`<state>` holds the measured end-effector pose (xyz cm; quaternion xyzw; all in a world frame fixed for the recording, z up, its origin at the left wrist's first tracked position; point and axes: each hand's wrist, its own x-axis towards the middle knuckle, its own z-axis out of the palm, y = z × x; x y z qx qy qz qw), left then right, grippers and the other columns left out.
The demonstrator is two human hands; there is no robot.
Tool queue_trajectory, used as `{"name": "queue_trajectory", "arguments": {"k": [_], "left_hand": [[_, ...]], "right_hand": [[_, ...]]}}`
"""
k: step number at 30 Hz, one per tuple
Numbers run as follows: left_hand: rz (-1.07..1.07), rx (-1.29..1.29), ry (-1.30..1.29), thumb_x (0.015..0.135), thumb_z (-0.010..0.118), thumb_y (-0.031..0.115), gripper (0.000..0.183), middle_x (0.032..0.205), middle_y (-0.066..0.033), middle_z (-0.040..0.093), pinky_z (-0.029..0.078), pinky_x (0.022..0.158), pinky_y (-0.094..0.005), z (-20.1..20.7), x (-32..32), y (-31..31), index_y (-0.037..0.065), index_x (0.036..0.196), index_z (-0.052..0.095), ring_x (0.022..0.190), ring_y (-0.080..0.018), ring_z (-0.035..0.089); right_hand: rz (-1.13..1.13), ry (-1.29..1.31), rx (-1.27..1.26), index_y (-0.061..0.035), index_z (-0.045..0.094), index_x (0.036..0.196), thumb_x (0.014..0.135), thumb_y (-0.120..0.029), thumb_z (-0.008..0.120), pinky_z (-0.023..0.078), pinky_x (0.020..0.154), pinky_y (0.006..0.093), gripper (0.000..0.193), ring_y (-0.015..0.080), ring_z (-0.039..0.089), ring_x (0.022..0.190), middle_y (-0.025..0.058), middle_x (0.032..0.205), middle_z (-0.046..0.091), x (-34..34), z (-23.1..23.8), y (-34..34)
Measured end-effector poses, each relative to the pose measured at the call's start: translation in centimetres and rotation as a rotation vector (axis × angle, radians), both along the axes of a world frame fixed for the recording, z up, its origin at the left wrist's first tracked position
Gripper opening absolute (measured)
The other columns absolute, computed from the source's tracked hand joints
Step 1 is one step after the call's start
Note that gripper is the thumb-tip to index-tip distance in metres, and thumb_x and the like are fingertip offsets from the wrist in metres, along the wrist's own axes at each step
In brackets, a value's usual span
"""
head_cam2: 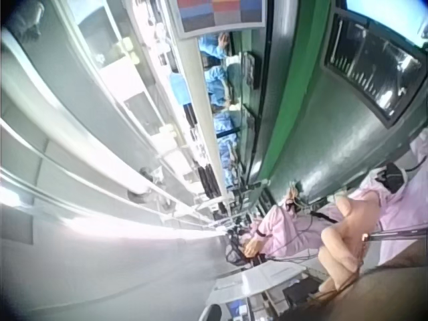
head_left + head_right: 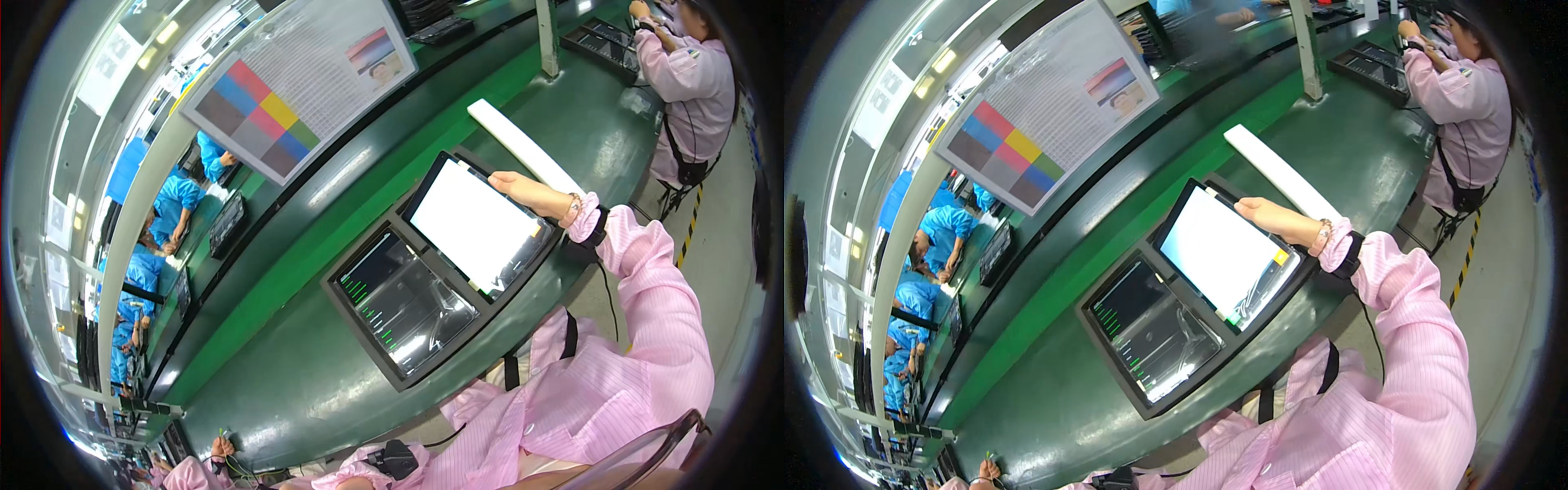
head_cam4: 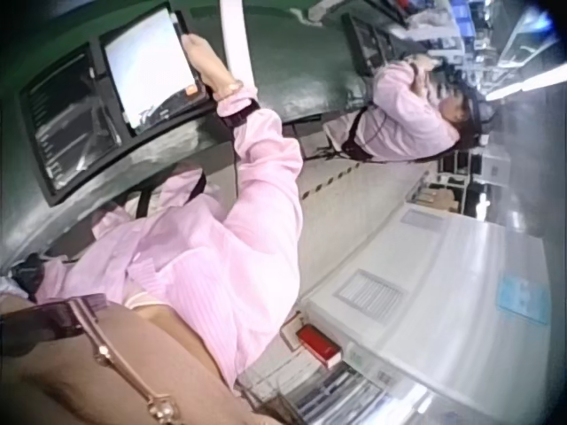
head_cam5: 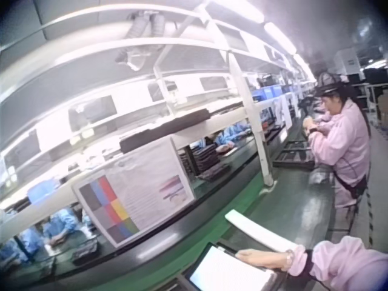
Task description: The worker is using a tablet and an instruction sheet to inspect small plastic components on a factory assembly line.
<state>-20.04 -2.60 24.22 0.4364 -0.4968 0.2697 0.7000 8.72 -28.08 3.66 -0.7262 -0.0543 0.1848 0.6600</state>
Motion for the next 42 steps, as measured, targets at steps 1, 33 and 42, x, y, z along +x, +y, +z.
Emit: {"name": "queue_trajectory", "arguments": {"k": [1,33,42], "left_hand": [[-0.008,-0.006,-0.003,0.093,0.032,0.050,0.056,0.129,-0.0146,0.039,0.027,0.103,-0.0457,0.0,0.0,-0.1,0.003,0.118,0.049,0.122,-0.0257,0.037],[0.435,-0.169,1.145,0.098,0.037,0.035,0.045,0.129,-0.0070,0.045,0.035,0.098,-0.0331,-17.7,7.2,0.2,0.000,0.126,0.042,0.113,-0.0191,0.047],[0.667,-0.306,1.177,0.097,0.039,0.038,0.051,0.130,-0.0109,0.043,0.032,0.100,-0.0333,-15.4,5.5,-0.1,-0.003,0.127,0.040,0.116,-0.0206,0.042]], "right_hand": [[-0.004,0.042,0.059,-0.0010,0.055,0.108,0.097,-0.026,0.040,0.044,0.079,0.0237,0.031,0.0070,0.051,0.087,0.0002,0.095,0.059,-0.1,-0.1,0.0],[0.053,-0.446,0.321,0.0008,0.053,0.105,0.096,-0.021,0.045,0.042,0.062,0.0222,0.025,0.0046,0.049,0.069,0.0007,0.074,0.057,-11.9,7.6,5.3],[0.258,-0.603,0.181,0.0000,0.055,0.107,0.094,-0.018,0.046,0.045,0.058,0.0265,0.024,0.0143,0.061,0.065,0.0122,0.074,0.062,-11.7,9.2,6.6]]}}
